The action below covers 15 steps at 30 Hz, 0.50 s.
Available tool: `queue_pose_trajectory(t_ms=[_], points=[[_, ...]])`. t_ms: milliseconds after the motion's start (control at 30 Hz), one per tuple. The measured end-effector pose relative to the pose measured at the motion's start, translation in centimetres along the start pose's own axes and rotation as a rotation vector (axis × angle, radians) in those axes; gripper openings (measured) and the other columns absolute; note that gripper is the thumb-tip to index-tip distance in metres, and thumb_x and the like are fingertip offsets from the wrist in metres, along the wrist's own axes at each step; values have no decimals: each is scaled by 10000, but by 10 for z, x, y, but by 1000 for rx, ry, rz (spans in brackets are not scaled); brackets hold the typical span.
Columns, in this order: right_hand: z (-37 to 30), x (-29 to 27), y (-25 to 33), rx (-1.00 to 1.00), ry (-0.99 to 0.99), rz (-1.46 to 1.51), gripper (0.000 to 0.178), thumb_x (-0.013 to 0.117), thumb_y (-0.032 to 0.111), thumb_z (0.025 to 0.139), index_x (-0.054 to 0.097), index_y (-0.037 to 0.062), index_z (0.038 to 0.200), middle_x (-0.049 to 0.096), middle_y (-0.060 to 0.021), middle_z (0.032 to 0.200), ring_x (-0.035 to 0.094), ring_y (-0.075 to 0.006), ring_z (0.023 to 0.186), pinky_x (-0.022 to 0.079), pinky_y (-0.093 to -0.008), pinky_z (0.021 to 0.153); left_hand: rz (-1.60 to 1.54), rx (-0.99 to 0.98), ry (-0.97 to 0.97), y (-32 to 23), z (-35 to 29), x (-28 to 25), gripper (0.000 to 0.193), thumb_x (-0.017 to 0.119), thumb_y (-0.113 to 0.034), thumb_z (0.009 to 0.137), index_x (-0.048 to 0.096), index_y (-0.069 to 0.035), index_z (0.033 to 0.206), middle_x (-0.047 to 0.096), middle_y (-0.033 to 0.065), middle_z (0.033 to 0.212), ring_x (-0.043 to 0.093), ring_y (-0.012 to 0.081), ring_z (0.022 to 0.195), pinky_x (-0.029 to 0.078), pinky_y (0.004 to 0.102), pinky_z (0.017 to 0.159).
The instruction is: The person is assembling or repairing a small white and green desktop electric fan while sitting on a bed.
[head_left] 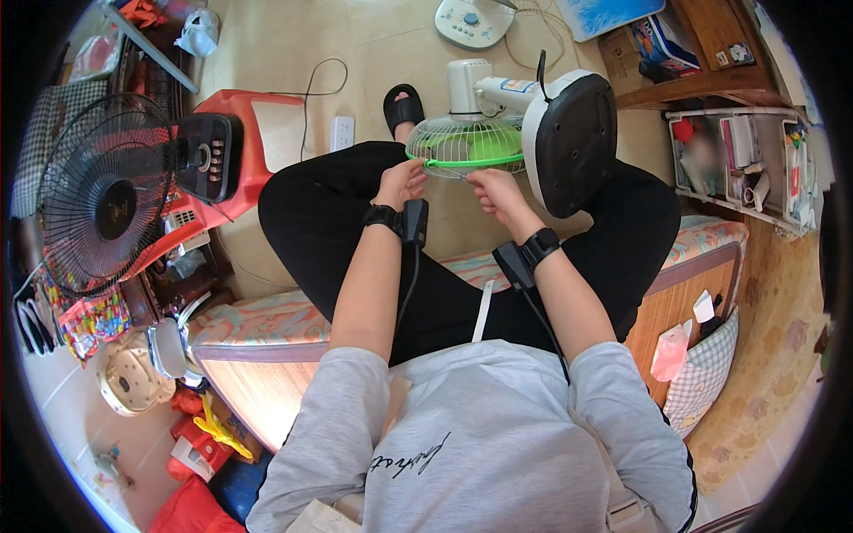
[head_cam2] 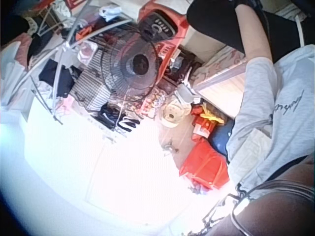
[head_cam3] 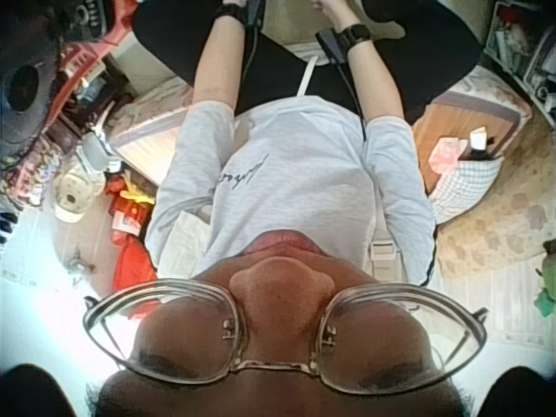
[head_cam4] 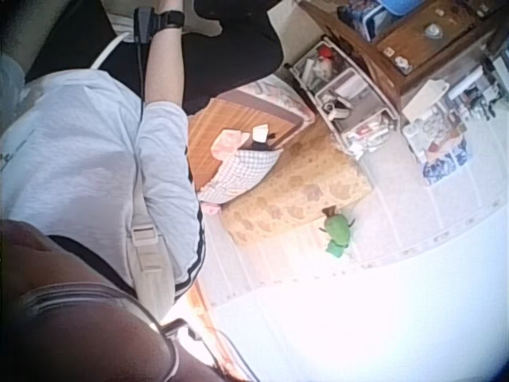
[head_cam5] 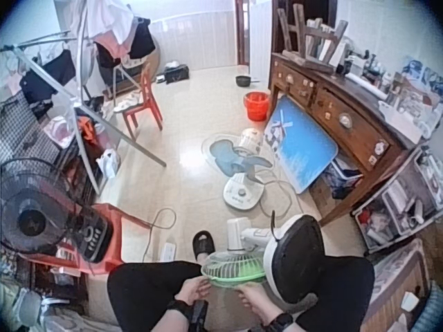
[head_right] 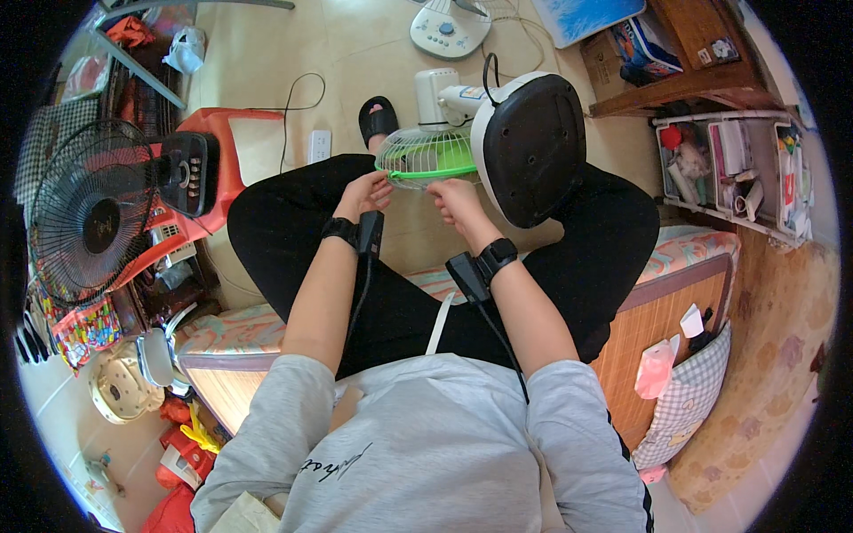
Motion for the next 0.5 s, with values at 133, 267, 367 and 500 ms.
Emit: queue_pose_trajectory(t_ms=[133, 267, 367, 500], points=[[1, 0, -1, -12, -5, -4, 188, 575, 156, 766, 420, 120, 667, 345, 69, 502, 240, -30, 362, 177, -206, 344, -3, -6, -1, 1, 0, 1, 270, 653, -192, 739, 544, -85, 962, 557, 25, 946, 553, 199, 906, 389, 387, 740], [1, -1, 1, -41, -40, -40, 181, 587, 167, 759, 439, 115, 670, 379, 59, 519, 273, -30, 372, 197, -200, 345, -14, 7, 8, 0, -2, 3, 248, 647, -192, 743, 552, -86, 947, 567, 26, 936, 556, 201, 905, 376, 399, 763], [4, -5, 0, -59, -52, -73, 157, 599, 183, 745, 483, 84, 713, 426, 29, 557, 323, -48, 393, 235, -207, 349, -30, 16, 25, -1, -3, 6, 237, 643, -189, 745, 558, -86, 941, 572, 31, 931, 557, 202, 902, 368, 405, 775], [0, -3, 4, -75, -76, -94, 173, 608, 182, 747, 469, 95, 690, 416, 45, 540, 301, -35, 383, 220, -196, 349, -13, 15, 19, -1, -2, 4, 240, 639, -192, 745, 561, -87, 946, 571, 29, 928, 556, 196, 895, 369, 403, 774]])
Point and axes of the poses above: each hand's wrist, its own z-axis towards the middle knuckle, its own x-axis out of the palm, y = z × x, the point moved 8 cm from there along z, towards the middle knuckle
